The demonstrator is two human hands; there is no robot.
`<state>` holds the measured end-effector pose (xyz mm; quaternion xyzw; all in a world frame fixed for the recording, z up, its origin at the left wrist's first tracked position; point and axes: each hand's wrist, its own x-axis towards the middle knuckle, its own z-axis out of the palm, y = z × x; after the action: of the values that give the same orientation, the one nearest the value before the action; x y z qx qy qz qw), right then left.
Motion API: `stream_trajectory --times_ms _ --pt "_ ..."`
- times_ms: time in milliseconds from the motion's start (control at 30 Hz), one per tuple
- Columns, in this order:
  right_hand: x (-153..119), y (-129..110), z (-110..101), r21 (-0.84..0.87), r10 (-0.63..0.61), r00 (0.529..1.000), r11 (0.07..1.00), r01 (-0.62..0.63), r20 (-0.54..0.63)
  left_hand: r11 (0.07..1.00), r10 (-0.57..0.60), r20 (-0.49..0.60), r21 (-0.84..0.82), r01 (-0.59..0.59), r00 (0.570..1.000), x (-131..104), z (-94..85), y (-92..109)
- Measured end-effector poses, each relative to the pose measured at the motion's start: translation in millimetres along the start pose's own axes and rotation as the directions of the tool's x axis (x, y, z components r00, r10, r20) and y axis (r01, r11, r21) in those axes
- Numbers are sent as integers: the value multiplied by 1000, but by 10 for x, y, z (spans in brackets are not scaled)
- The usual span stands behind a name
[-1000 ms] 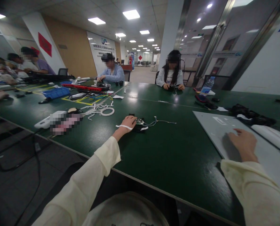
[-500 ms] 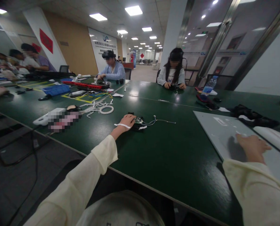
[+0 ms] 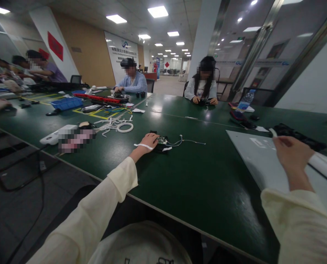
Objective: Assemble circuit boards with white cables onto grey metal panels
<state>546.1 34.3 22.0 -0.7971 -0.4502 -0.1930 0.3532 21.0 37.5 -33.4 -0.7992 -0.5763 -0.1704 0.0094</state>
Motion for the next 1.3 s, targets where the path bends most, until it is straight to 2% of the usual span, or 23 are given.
stream_trajectory --times_ms 67,100,133,200,267,300,333,433,500,600,700,767,833,900,1000,1100,1200,1300 --pt "-202 -577 -214 290 -73 995 956 53 61 1000 -13 2 4 13 1000 -4 -8 10" --pt "-354 -884 -309 467 -127 981 883 45 144 1000 -19 -1 7 19 1000 -8 -11 14" --pt "-532 -1191 -392 610 -198 945 793 -2 261 1000 -23 -5 11 23 1000 -12 -14 17" --pt "-926 -1776 -515 752 -391 793 647 -124 467 1000 -24 -15 19 24 1000 -23 -19 21" --pt "-1305 -2292 -581 798 -549 624 561 -218 556 1000 -18 -24 25 18 1000 -38 -22 25" --pt "-1471 -2518 -594 807 -601 556 531 -260 575 1000 -13 -31 27 14 999 -45 -22 27" --pt "-1616 -2721 -595 804 -627 508 511 -305 591 1000 -8 -39 30 9 999 -52 -21 29" --pt "-1934 -3186 -532 767 -664 396 483 -422 635 999 -6 -74 51 10 997 -59 -10 39" --pt "-2076 -3374 -456 764 -674 374 492 -417 637 998 -11 -74 65 16 997 -53 -3 43" --pt "-2228 -3495 -353 827 -710 424 486 -281 562 998 0 -30 67 2 1000 -47 -7 40" --pt "-2327 -3497 -322 837 -734 471 546 -18 489 998 8 -30 58 -6 1000 -65 -33 30" --pt "-2368 -3484 -345 739 -742 471 629 241 478 999 17 -25 50 -16 1000 -80 -56 25" --pt "-2394 -3483 -386 565 -740 455 673 478 496 998 30 -3 53 -30 1000 -89 -77 25" --pt "-2403 -3498 -434 405 -727 449 672 620 519 997 43 10 60 -43 999 -90 -91 27" --pt "-2358 -3510 -509 322 -736 439 641 697 516 996 63 0 62 -63 998 -86 -95 29" --pt "-2204 -3433 -575 373 -766 459 629 682 450 996 69 -34 51 -67 997 -87 -80 28" --pt "-1979 -3201 -583 513 -793 493 608 606 358 997 67 -79 43 -63 995 -89 -55 25" --pt "-1835 -2848 -505 649 -829 484 534 542 280 998 60 -103 40 -56 993 -81 -31 19"
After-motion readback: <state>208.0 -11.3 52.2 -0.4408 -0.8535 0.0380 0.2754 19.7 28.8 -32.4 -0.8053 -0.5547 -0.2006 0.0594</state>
